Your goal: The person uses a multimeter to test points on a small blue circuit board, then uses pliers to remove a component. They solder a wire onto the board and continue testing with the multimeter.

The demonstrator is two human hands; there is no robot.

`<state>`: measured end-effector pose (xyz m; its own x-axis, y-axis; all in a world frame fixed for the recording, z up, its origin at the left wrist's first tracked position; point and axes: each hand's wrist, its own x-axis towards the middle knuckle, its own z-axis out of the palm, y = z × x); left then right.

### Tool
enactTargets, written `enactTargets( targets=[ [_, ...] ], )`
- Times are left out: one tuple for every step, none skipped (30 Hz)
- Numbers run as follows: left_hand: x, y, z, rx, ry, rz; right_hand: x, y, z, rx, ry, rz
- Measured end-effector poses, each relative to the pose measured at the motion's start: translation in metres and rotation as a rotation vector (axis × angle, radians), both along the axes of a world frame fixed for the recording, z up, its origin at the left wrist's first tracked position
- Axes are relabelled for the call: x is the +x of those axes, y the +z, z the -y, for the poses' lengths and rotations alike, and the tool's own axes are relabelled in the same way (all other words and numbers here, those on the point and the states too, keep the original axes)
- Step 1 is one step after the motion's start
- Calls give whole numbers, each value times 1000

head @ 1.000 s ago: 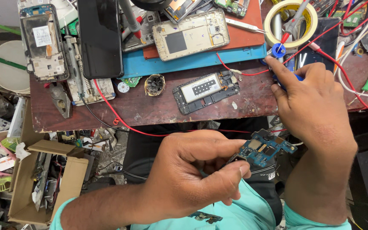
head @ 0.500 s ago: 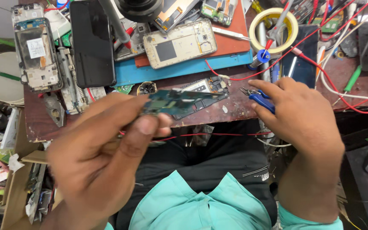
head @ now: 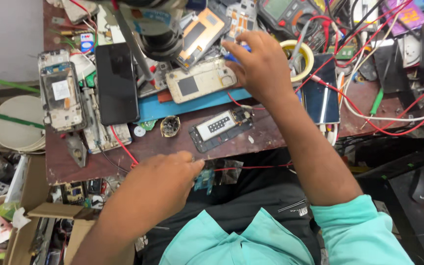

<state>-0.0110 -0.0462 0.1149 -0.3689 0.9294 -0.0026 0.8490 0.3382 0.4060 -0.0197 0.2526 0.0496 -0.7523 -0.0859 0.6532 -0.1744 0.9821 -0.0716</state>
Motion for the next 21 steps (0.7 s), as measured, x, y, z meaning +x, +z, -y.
enactTargets(
  targets=[
    [-2, -2, 2, -26, 3, -15, 11, 0, 5, -25, -21, 3],
    [-4, -4, 3, -51, 11, -29, 23, 0, 13, -50, -38, 5],
    [-6, -5, 5, -79, 24, -42, 37, -1, 23, -116, -33, 57],
    [-8, -6, 6, -102, 39, -41, 54, -3, 34, -184, -28, 113],
    [-12, -8, 7, -124, 52, -39, 70, -6, 45, -212, -5, 178],
    [-16, -8, 6, -146, 64, -38, 82, -9, 55, -240, 17, 242],
    [-19, -9, 6, -145, 72, -62, 91, -13, 64, -219, 28, 263],
    [-22, -10, 4, -144, 76, -83, 97, -16, 71, -199, 34, 285],
    [-24, -12, 2, -144, 75, -103, 100, -20, 76, -196, 14, 259],
    [-25, -12, 0, -117, 88, -102, 101, -24, 80, -194, -11, 234],
    [-26, -13, -1, -89, 99, -101, 101, -27, 84, -190, -37, 209],
    [-26, -13, -2, -60, 112, -101, 100, -30, 86, -205, -28, 193],
    [-26, -14, -4, -83, 117, -106, 97, -33, 87, -219, -17, 174],
    [-25, -14, -4, -105, 125, -112, 93, -36, 89, -233, -4, 153],
    [-24, -15, -5, -130, 134, -118, 89, -40, 90, -236, -14, 162],
    [-23, -16, -7, -141, 138, -104, 85, -43, 92, -241, -24, 171],
    [-22, -18, -9, -150, 140, -89, 82, -46, 92, -247, -36, 181],
    [-22, -21, -11, -159, 140, -75, 80, -49, 92, -262, -20, 164],
    [-20, -25, -14, -155, 148, -68, 78, -51, 91, -276, -5, 147],
    [-18, -29, -17, -150, 157, -63, 77, -52, 89, -289, 10, 128],
    [-16, -34, -20, -145, 167, -60, 79, -52, 84, -392, 7, 111]
  ],
)
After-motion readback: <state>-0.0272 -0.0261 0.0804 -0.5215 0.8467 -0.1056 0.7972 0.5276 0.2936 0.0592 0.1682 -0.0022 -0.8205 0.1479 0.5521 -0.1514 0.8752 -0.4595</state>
